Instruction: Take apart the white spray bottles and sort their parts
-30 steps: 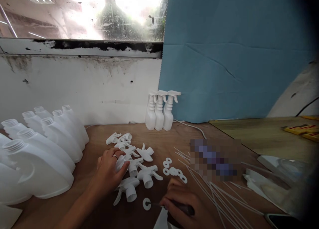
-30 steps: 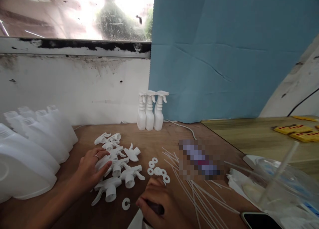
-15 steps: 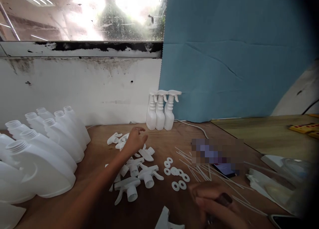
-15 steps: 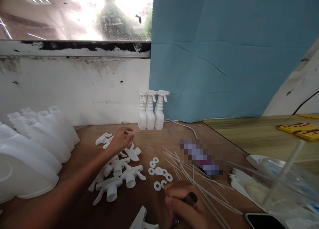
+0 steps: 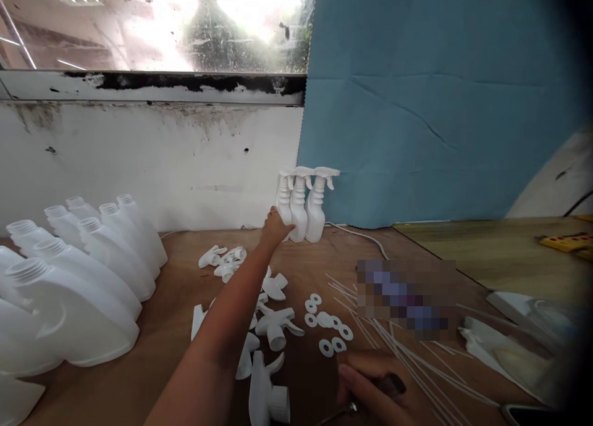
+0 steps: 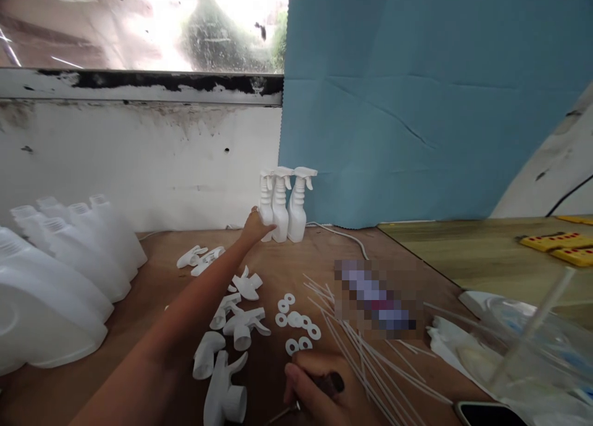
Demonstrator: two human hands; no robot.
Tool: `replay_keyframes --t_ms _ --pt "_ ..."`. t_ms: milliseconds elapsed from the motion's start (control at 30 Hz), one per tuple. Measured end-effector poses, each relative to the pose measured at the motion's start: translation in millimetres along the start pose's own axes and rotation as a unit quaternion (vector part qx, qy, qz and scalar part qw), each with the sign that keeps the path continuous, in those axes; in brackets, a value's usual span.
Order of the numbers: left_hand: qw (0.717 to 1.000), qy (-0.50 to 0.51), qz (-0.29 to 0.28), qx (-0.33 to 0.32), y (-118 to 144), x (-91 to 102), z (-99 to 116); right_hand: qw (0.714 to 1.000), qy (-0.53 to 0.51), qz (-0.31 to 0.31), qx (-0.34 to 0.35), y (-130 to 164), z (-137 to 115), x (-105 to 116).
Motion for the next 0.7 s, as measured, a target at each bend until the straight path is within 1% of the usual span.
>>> replay_keyframes --t_ms 100,167,200,267,333,400,467,500,567,600,633,667,700 --pt "1.000 -0.006 -0.006 0.007 2.7 0.1 -0.6 0.999 -0.036 0.036 -0.006 -1.8 3.5 10.2" --pt "1.000 -0.005 0.007 0.011 7.4 8.4 0.9 0.997 -0.057 0.057 -0.014 -4.3 9.1 14.3" --pt "1.000 -0.002 0.018 0.011 10.6 15.5 2.9 0.994 -0.076 0.071 -0.014 -5.5 12.2 17.2" --pt "0.999 0.009 0.049 0.005 19.4 36.2 10.7 0.985 -0.145 0.094 0.003 -7.8 17.4 23.6" --pt "0.996 0.028 0.084 -0.011 33.8 63.4 24.8 0.967 -0.231 0.107 0.022 -9.9 22.1 30.5" --pt "0.992 0.056 0.111 -0.038 56.7 92.6 45.0 0.949 -0.292 0.118 0.022 -12.0 26.0 37.9" --pt "0.987 0.093 0.112 -0.071 89.5 117.1 68.6 0.938 -0.314 0.150 0.012 -12.1 26.6 49.0" --pt "0.985 0.112 0.098 -0.091 109.2 125.7 80.9 0.934 -0.317 0.166 0.011 -11.3 24.5 54.8" --pt "0.980 0.150 0.044 -0.123 152.3 134.6 102.7 0.928 -0.327 0.177 0.024 -10.0 15.9 62.2" --pt "0.976 0.174 0.002 -0.133 174.2 134.0 110.8 0.923 -0.340 0.175 0.031 -9.2 12.1 63.5" --pt "0.964 0.225 -0.064 -0.122 195.7 126.3 115.3 0.918 -0.359 0.168 0.033 -8.4 9.9 62.9" --pt "0.951 0.256 -0.130 -0.110 216.5 118.2 118.4 0.910 -0.382 0.159 0.027 -7.4 9.9 60.4" --pt "0.945 0.254 -0.179 -0.100 234.0 113.0 118.3 0.901 -0.407 0.147 0.015 -6.0 11.8 56.3"
Point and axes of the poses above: each hand's wrist, its own y-axis away from the middle knuckle, its own x-axis out of the back of the hand, z = x × y, the point moved 10 cm from there along -y, towards the middle knuckle, and after that the axes turned 13 degrees about -x, right-handed, at the moved point
